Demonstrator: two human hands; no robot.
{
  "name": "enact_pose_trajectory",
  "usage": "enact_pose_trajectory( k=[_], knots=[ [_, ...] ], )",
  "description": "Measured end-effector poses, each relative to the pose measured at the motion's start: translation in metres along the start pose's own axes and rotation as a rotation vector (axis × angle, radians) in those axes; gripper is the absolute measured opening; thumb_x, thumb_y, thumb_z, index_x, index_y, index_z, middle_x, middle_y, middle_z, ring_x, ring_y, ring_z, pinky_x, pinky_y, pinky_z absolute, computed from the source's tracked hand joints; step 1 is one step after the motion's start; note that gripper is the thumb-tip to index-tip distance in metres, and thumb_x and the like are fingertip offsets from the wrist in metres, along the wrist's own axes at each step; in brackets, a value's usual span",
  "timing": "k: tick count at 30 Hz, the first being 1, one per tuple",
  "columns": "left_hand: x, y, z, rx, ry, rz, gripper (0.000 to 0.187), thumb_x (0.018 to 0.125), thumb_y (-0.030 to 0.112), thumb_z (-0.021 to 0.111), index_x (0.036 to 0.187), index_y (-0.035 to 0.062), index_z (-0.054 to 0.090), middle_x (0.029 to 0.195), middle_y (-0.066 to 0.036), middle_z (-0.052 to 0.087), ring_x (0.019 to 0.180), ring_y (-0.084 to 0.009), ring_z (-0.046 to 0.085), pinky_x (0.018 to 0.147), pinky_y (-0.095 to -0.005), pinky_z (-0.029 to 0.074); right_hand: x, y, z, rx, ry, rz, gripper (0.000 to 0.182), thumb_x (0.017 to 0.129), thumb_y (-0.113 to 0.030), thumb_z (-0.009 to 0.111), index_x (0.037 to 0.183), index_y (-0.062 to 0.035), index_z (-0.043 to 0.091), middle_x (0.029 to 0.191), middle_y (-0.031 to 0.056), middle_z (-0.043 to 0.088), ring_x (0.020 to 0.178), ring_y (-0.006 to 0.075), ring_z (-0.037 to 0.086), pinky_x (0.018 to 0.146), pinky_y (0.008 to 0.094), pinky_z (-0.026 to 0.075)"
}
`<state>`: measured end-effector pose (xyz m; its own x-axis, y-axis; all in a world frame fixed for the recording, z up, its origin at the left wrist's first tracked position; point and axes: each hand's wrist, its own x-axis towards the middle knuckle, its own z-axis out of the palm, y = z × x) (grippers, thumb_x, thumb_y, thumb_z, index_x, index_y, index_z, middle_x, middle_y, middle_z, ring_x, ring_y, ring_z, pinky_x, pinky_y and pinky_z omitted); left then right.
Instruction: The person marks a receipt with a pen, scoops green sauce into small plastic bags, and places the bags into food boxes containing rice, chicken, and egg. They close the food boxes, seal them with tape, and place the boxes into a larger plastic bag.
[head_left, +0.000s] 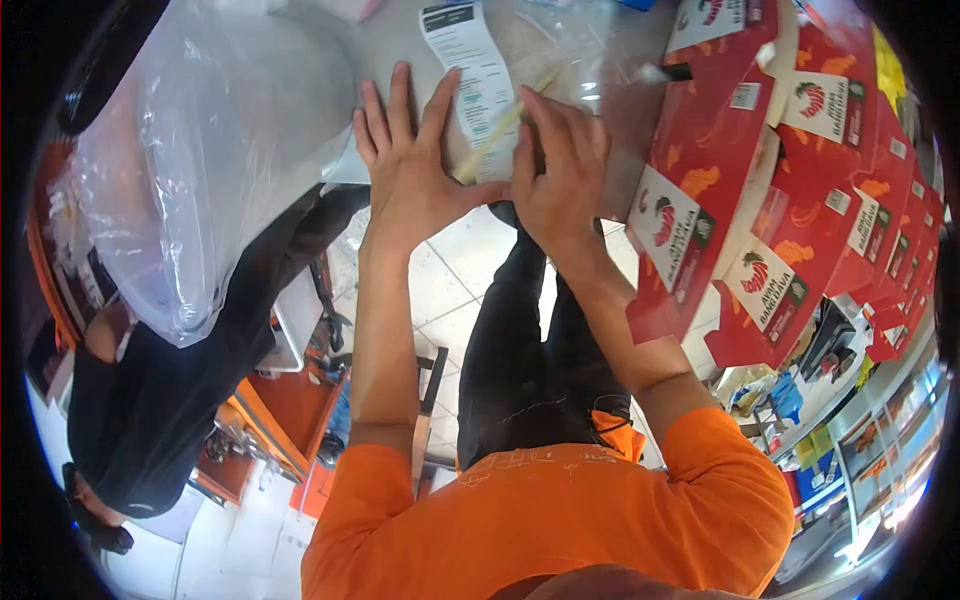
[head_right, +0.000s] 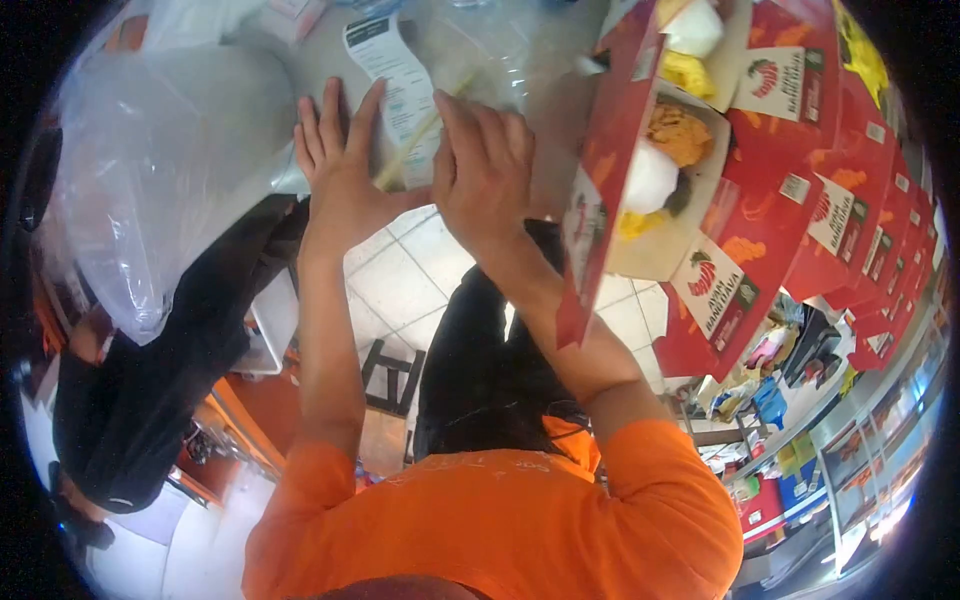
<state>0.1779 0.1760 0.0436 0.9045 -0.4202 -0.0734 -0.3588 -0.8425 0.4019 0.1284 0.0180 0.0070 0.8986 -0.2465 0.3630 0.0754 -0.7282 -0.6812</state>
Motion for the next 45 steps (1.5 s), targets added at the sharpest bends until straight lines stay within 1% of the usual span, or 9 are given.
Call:
enact_pose_trajectory(
  k=[13, 17, 19, 20, 25, 27, 31, 34, 45],
  knots=[
    [-0.009, -0.008, 0.001, -0.107, 0.088, 0.088, 0.128, 0.057, 0.04, 0.093, 0.156, 0.0014, 0.023, 0.161, -0.026, 0.026, 0.152, -0.048, 0.014, 0.121, -0.0595, 0.009, -0.019, -0.005, -0.011, 0.2, 0.012, -0.048, 0.043, 0.077, -0.006, 0.07, 0.119, -0.0139, 0.069, 0.105, 0.0048, 0.061, 0.097, 0.0272, 0.056, 0.083, 0.0422, 0.044],
    [-0.014, -0.006, 0.007, -0.291, 0.235, 0.113, 0.097, 0.079, 0.038, 0.081, 0.154, 0.0011, 0.032, 0.157, -0.025, 0.032, 0.148, -0.0468, 0.025, 0.121, -0.0551, 0.016, -0.034, -0.01, -0.031, 0.273, -0.03, -0.031, 0.058, 0.078, 0.003, 0.064, 0.135, -0.0097, 0.06, 0.123, 0.0163, 0.059, 0.101, 0.0346, 0.056, 0.09, 0.0519, 0.045],
    [-0.008, 0.008, 0.006, -0.158, 0.3, 0.094, 0.069, 0.092, 0.033, 0.069, 0.148, 0.0017, 0.043, 0.155, -0.024, 0.037, 0.144, -0.0463, 0.031, 0.119, -0.0539, 0.02, -0.051, -0.005, -0.014, 0.368, -0.168, 0.215, 0.07, 0.079, 0.009, 0.058, 0.147, -0.0037, 0.047, 0.13, 0.0255, 0.055, 0.111, 0.0422, 0.054, 0.1, 0.0533, 0.042],
    [-0.002, 0.024, 0.001, -0.063, 0.3, 0.105, 0.056, 0.094, 0.028, 0.064, 0.143, 0.0024, 0.051, 0.152, -0.021, 0.043, 0.14, -0.0415, 0.038, 0.116, -0.0521, 0.024, -0.093, 0.023, 0.043, 0.732, -0.26, 0.328, 0.076, 0.079, 0.011, 0.052, 0.153, 0.0024, 0.037, 0.134, 0.0298, 0.052, 0.116, 0.0459, 0.052, 0.101, 0.0512, 0.042],
    [0.031, 0.044, 0.003, 0.126, 0.228, 0.132, 0.051, 0.091, 0.027, 0.068, 0.137, 0.0079, 0.057, 0.145, -0.014, 0.052, 0.134, -0.0327, 0.046, 0.111, -0.051, 0.026, -0.085, -0.009, 0.012, 0.743, -0.333, 0.346, 0.07, 0.08, 0.01, 0.054, 0.148, 0.0005, 0.041, 0.133, 0.0277, 0.053, 0.116, 0.0447, 0.052, 0.101, 0.0499, 0.043],
    [0.038, 0.037, 0.01, -0.071, 0.208, -0.112, 0.052, 0.088, 0.025, 0.072, 0.135, 0.0075, 0.059, 0.143, -0.013, 0.054, 0.133, -0.0314, 0.048, 0.112, -0.0485, 0.027, -0.085, -0.01, -0.009, 0.736, -0.338, 0.297, 0.068, 0.08, 0.009, 0.055, 0.146, -0.0002, 0.043, 0.132, 0.0269, 0.054, 0.116, 0.0443, 0.052, 0.1, 0.0494, 0.043],
    [0.043, -0.003, 0.018, 0.325, 0.117, 0.085, 0.05, 0.086, 0.025, 0.073, 0.13, 0.0062, 0.062, 0.139, -0.013, 0.056, 0.126, -0.0315, 0.052, 0.108, -0.0462, 0.035, -0.092, -0.001, -0.034, 0.748, -0.352, 0.246, 0.064, 0.08, 0.008, 0.056, 0.143, -0.0017, 0.047, 0.131, 0.0253, 0.054, 0.117, 0.0434, 0.053, 0.1, 0.0484, 0.044],
    [0.043, -0.025, 0.026, 0.203, 0.182, 0.089, 0.039, 0.087, 0.025, 0.07, 0.118, 0.0005, 0.066, 0.123, -0.017, 0.062, 0.112, -0.037, 0.058, 0.093, -0.0473, 0.048, -0.095, 0.003, -0.047, 0.756, -0.35, 0.23, 0.061, 0.08, 0.007, 0.058, 0.14, -0.0029, 0.05, 0.131, 0.0241, 0.055, 0.117, 0.0427, 0.053, 0.1, 0.0477, 0.044],
    [0.047, 0.03, -0.004, 0.036, 0.24, 0.111, 0.025, 0.092, 0.022, 0.067, 0.102, -0.0009, 0.067, 0.101, -0.017, 0.066, 0.098, -0.0352, 0.062, 0.086, -0.0425, 0.05, -0.097, 0.003, -0.07, 0.758, -0.385, 0.186, 0.05, 0.081, 0.004, 0.062, 0.13, -0.007, 0.06, 0.129, 0.0197, 0.057, 0.118, 0.0402, 0.054, 0.099, 0.0449, 0.046]
  ],
)
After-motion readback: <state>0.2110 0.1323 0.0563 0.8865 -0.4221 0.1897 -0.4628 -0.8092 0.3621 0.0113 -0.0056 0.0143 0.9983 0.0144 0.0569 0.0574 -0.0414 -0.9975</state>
